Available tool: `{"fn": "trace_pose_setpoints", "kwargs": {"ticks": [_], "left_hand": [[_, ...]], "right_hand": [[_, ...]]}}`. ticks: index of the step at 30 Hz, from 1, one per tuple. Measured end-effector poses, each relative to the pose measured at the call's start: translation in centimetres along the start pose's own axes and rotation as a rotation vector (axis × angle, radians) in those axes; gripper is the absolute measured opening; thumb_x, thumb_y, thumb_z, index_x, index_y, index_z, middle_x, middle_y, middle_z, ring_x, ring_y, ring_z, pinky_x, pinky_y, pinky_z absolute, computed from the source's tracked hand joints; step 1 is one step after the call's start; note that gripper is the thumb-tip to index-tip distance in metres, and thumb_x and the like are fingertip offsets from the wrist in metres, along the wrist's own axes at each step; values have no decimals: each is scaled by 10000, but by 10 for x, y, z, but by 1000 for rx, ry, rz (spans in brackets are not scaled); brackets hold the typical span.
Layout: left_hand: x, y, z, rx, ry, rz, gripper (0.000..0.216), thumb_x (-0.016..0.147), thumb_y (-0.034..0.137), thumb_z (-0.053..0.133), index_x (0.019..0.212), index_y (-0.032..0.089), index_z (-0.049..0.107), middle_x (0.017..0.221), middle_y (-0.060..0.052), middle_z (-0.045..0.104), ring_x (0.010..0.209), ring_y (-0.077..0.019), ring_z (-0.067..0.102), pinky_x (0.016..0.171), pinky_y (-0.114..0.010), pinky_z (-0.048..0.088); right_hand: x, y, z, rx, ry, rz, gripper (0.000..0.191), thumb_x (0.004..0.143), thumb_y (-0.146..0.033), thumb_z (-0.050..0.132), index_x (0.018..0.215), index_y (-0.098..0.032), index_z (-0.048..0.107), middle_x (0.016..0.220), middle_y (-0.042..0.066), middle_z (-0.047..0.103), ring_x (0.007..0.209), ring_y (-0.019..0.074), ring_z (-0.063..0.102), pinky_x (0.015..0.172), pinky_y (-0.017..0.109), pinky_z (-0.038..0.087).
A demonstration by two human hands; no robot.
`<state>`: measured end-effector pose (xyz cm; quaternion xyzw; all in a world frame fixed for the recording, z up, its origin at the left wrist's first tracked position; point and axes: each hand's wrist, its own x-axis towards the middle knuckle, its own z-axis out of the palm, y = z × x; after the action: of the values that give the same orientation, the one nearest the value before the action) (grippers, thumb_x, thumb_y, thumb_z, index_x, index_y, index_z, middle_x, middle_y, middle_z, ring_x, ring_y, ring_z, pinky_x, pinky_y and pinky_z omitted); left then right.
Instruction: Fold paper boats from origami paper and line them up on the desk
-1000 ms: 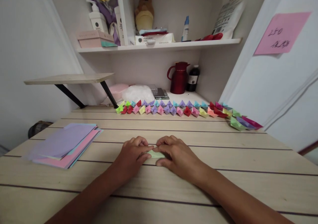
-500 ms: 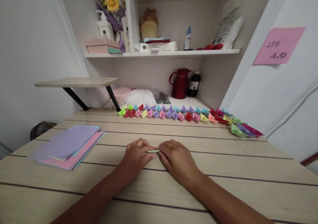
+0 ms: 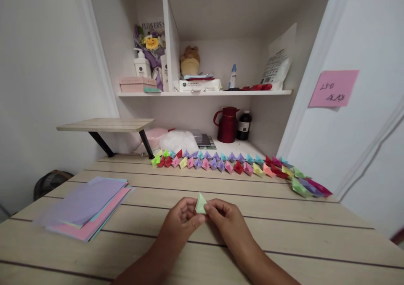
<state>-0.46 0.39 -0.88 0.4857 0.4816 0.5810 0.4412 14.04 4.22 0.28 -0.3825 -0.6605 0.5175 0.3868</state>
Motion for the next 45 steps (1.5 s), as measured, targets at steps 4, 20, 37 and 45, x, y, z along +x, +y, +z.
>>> {"fn": "trace_pose_setpoints", "kwargs": {"ticks": [4,20,37,45], "left_hand": [[1,6,-2,-123,54,-86,162,645,284,675,698,143,617,582,3,594,539,-112,510,557,-233,393],[-2,14,-23,-93,-98,-116,298,758,424,655,667,141,638,583,35,423,592,-102,342,590,-243,275],[-9,32,-23,-107,-297,-203,282,758,408,681,752,129,718,677,-28,597,653,-125,419,644,-242,323],[-9,30,-25,-84,-328,-183,284,775,415,654,738,137,704,701,-37,613,688,-148,502,676,-253,360]], "right_hand": [[-6,-7,4,66,2,7,331,821,-458,591,716,-150,649,676,8,585,692,161,493,675,264,364],[-14,-19,1,154,-50,-145,371,942,-444,440,797,-177,654,751,7,583,752,165,499,719,268,368],[-19,-24,-5,392,-340,-84,298,868,-387,594,1055,-171,677,809,46,676,749,157,566,736,276,426],[-20,-29,-5,352,-302,-52,333,832,-449,599,983,-169,701,807,51,664,727,165,568,734,288,450]]}}
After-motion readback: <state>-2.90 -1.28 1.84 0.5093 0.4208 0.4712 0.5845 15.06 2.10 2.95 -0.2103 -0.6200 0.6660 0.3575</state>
